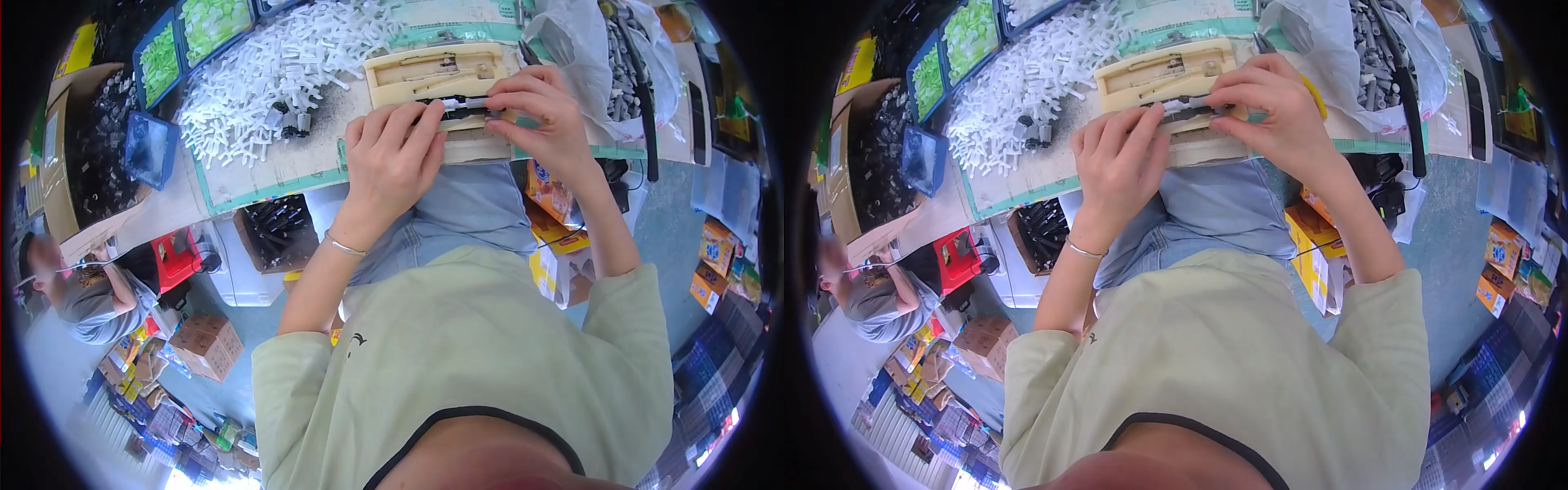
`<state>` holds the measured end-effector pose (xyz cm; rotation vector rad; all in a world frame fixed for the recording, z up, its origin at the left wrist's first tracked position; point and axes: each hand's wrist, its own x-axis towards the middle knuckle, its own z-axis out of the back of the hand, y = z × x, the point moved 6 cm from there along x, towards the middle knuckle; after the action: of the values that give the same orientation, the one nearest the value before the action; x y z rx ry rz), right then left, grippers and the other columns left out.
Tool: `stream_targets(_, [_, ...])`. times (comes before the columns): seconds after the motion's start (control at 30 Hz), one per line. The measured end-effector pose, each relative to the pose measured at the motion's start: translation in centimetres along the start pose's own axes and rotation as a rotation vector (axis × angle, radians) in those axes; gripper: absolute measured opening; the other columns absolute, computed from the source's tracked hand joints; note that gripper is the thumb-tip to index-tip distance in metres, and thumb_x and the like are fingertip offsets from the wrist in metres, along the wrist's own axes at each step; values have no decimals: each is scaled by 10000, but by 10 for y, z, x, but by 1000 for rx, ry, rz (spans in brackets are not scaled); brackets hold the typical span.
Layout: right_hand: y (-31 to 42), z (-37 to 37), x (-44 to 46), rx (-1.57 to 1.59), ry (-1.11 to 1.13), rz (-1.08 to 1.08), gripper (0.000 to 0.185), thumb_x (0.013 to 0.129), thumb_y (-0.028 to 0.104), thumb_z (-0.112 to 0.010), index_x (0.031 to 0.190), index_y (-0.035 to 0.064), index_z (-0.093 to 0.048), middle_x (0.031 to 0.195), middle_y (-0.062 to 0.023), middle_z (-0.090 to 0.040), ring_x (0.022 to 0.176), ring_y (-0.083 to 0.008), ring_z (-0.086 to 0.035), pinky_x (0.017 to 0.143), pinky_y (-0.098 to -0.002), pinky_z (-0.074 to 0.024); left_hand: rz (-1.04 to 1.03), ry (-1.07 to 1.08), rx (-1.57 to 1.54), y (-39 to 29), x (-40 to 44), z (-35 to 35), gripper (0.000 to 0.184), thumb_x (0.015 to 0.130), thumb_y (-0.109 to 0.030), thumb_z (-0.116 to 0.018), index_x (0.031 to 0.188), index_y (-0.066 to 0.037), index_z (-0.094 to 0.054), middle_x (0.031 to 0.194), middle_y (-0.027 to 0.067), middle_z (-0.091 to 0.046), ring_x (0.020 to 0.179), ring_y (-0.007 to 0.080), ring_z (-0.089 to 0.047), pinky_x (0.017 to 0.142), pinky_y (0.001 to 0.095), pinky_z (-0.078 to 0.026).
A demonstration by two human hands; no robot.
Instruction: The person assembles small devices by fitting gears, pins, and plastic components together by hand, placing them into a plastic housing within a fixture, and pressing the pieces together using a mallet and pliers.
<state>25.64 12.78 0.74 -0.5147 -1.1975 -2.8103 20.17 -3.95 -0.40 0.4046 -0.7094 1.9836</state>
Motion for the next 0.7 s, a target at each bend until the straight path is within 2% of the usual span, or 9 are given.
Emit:
stream_targets(0.33, [-10, 3, -9, -162, -45, -32, 206, 665, 143, -745, 857, 88, -694, 919, -14, -617, 935, -225, -526, 810, -342, -416, -55, -28, 83, -2, -1, -7, 264, 719, -176, -683, 977, -124, -660, 955, 1, -581, 861, 174, -546, 708, 318, -361])
stream_targets(0.4, [-4, 2, -11, -287, -52, 45, 222, 679, 144, -738, 889, 94, -686, 915, -30, -615, 934, -237, -533, 804, -355, -411, -60, -30, 90, -3, 0, -6, 262, 718, -177, -683, 973, -125, -660, 965, 4, -582, 858, 176, -546, 705, 319, -361])
stream_targets(0.53, [8, 14, -5, -141, -169, 19, 262, 694, 108, -719, 948, 89, -657, 932, -72, -612, 927, -260, -542, 816, -361, -407, -46, -66, 73, -2, 0, 8, 322, 712, -185, -687, 1026, -128, -638, 1073, 17, -568, 934, 178, -528, 778, 311, -342])
stream_targets(0.6, [37, 27, 14, -20, -195, 91, 279, 685, 98, -722, 952, 78, -646, 915, -83, -613, 887, -269, -558, 794, -360, -420, 8, -86, -6, 11, 10, 22, 390, 708, -174, -692, 1085, -126, -604, 1111, 36, -556, 970, 198, -512, 828, 329, -321])
stream_targets(0.63, [57, 32, 26, 11, -197, 214, 312, 646, 75, -727, 944, 70, -633, 891, -84, -614, 823, -269, -574, 740, -351, -439, 16, -106, -28, 19, 17, 30, 404, 707, -169, -694, 1096, -120, -596, 1115, 44, -555, 974, 207, -508, 835, 338, -318])
stream_targets(0.7, [103, 39, 50, 115, -119, 444, 324, 663, 26, -723, 966, 44, -610, 896, -98, -601, 788, -263, -569, 706, -354, -450, 51, -108, -3, 40, 38, 47, 426, 725, -149, -688, 1127, -89, -561, 1127, 88, -542, 1027, 241, -489, 867, 364, -310])
